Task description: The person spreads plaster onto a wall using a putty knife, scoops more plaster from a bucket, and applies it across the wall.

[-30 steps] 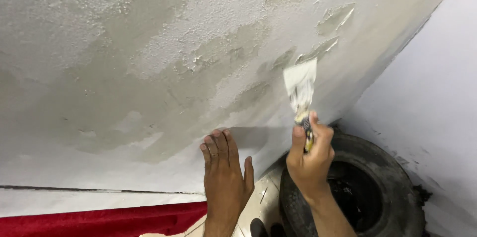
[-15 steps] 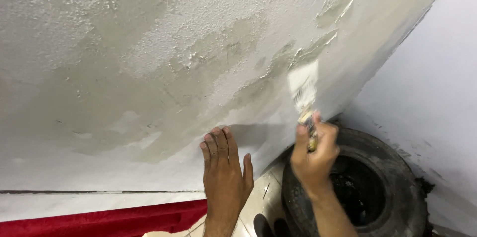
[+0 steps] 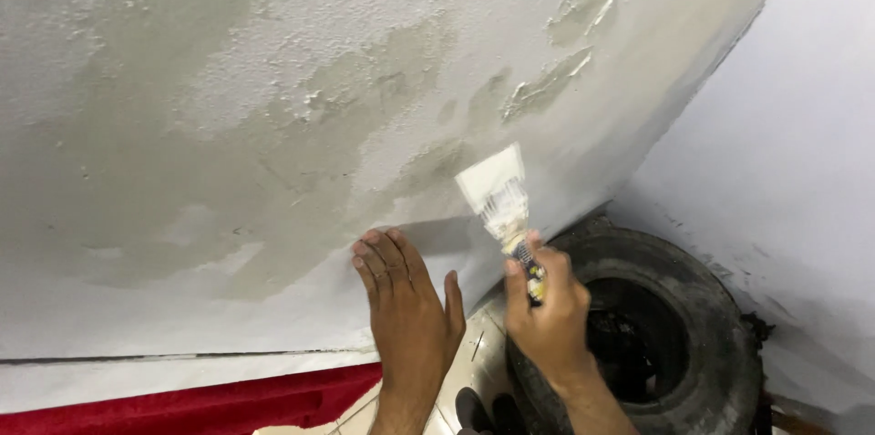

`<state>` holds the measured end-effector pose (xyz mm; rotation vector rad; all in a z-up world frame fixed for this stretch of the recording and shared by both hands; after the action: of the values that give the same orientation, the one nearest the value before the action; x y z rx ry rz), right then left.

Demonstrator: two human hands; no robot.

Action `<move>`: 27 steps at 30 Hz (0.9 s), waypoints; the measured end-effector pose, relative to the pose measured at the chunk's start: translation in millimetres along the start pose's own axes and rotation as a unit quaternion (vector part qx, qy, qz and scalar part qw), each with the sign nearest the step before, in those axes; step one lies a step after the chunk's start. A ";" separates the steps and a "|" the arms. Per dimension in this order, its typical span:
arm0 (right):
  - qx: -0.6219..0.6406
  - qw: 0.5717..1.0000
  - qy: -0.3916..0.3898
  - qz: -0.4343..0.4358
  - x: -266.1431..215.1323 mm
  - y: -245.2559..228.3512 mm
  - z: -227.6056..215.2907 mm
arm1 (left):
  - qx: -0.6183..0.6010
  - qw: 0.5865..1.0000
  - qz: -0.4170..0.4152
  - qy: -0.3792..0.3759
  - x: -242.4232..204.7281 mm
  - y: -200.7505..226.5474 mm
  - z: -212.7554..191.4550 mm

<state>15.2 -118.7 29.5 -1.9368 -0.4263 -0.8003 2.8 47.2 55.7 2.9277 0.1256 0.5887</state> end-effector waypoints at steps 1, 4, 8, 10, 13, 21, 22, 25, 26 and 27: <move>-0.001 1.000 0.001 0.002 12.8 1.4 -6.5 | 0.000 1.000 0.002 -0.002 -0.7 6.6 2.6; -0.038 0.997 0.067 0.002 46.7 7.1 -25.2 | -0.059 0.996 0.055 -0.040 3.3 27.0 14.4; 0.017 0.995 0.095 0.012 72.3 24.5 -14.0 | -0.036 0.993 0.083 -0.078 15.5 28.1 43.9; 0.011 0.996 0.074 0.045 70.4 30.9 -0.3 | -0.009 0.993 0.081 -0.083 18.4 25.6 51.1; -0.052 0.998 0.024 -0.006 46.9 27.7 15.1 | -0.067 0.993 0.068 -0.072 21.8 27.7 49.8; -0.039 0.998 0.047 -0.025 23.2 52.5 -21.6 | -0.009 0.997 0.071 -0.003 18.0 32.8 74.8; -0.039 0.998 0.047 -0.023 35.2 53.7 -23.8 | -0.008 0.997 0.072 -0.005 17.3 33.0 75.3; 0.068 0.993 0.082 0.053 70.7 67.9 -31.2 | 0.008 0.997 0.076 -0.005 18.5 31.8 77.6; 0.149 0.977 0.106 0.108 79.8 77.5 -32.4 | 0.011 0.997 0.075 -0.007 18.7 30.4 79.8; 0.228 0.951 0.127 0.162 88.0 87.0 -32.4 | 0.014 0.997 0.072 -0.010 18.2 29.2 82.3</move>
<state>119.0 -191.9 44.1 -1.4010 -0.1130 -0.6542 53.2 9.7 -7.6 2.9876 -0.0823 0.5816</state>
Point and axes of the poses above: each hand's wrist, its own x-axis towards the middle knuckle, its own z-axis out of the palm, y = z × x, the point moved 6 cm from there along x, towards the middle knuckle, and after that the axes turned 6 degrees about -z, right-handed, at the moved point
